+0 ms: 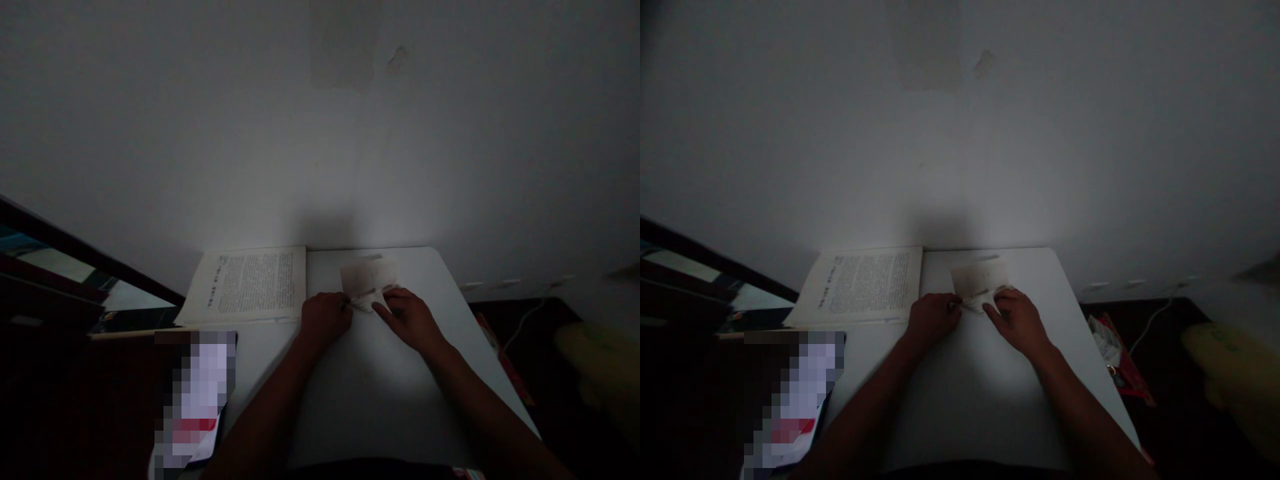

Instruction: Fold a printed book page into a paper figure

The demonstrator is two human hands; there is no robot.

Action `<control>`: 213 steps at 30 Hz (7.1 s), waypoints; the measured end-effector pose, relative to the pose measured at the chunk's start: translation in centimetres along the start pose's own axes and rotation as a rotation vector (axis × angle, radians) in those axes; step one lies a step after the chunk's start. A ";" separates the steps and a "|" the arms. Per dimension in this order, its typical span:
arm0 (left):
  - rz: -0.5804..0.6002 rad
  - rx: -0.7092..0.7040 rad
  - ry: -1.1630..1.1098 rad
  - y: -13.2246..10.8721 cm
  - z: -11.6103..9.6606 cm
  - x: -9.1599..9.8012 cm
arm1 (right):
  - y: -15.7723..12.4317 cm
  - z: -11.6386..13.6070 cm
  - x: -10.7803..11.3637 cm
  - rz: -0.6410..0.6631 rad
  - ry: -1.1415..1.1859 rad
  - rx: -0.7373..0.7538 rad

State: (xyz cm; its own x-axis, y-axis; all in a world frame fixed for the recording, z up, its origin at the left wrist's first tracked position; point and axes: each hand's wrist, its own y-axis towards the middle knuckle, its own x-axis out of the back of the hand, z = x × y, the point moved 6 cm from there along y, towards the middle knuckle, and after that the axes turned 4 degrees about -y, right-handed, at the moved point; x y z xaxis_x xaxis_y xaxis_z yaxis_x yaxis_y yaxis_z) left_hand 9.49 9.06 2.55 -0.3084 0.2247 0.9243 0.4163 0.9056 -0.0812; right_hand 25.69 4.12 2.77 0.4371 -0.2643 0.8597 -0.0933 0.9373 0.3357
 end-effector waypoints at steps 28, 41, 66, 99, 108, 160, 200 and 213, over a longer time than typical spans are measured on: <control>-0.275 -0.383 0.092 -3.8 -5.8 -2.2 | 0.5 -0.4 -0.2 0.127 -0.410 -0.228; -0.270 -0.339 0.003 -4.0 -4.8 -3.3 | 0.7 -0.4 -0.4 0.132 -0.431 -0.240; -0.254 -0.260 -0.016 -4.1 -4.5 -2.1 | 0.9 -0.4 -0.3 0.116 -0.440 -0.244; -0.248 -0.201 -0.001 -4.1 -4.3 -1.6 | 0.8 -0.6 -0.4 0.134 -0.421 -0.265; -0.262 -0.170 0.021 -4.1 -3.8 -1.8 | 0.8 -0.5 -0.3 0.126 -0.408 -0.262; -0.271 -0.196 0.116 -4.0 -3.4 -1.1 | 0.9 -0.6 -0.3 0.157 -0.419 -0.306; -0.252 -0.191 0.075 -3.9 -3.1 -0.7 | 2.4 0.7 -0.2 0.289 -0.458 -0.487; -0.244 -0.173 0.057 -4.0 -2.9 -0.4 | 1.2 0.2 0.1 0.329 -0.431 -0.467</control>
State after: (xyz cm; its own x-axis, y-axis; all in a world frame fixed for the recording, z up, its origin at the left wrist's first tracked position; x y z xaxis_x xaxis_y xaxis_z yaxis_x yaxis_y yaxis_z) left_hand 10.43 4.31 3.54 -0.3709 -0.0164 0.9285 0.4774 0.8543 0.2058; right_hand 25.48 5.22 3.34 0.0507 0.0731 0.9960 0.2753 0.9577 -0.0843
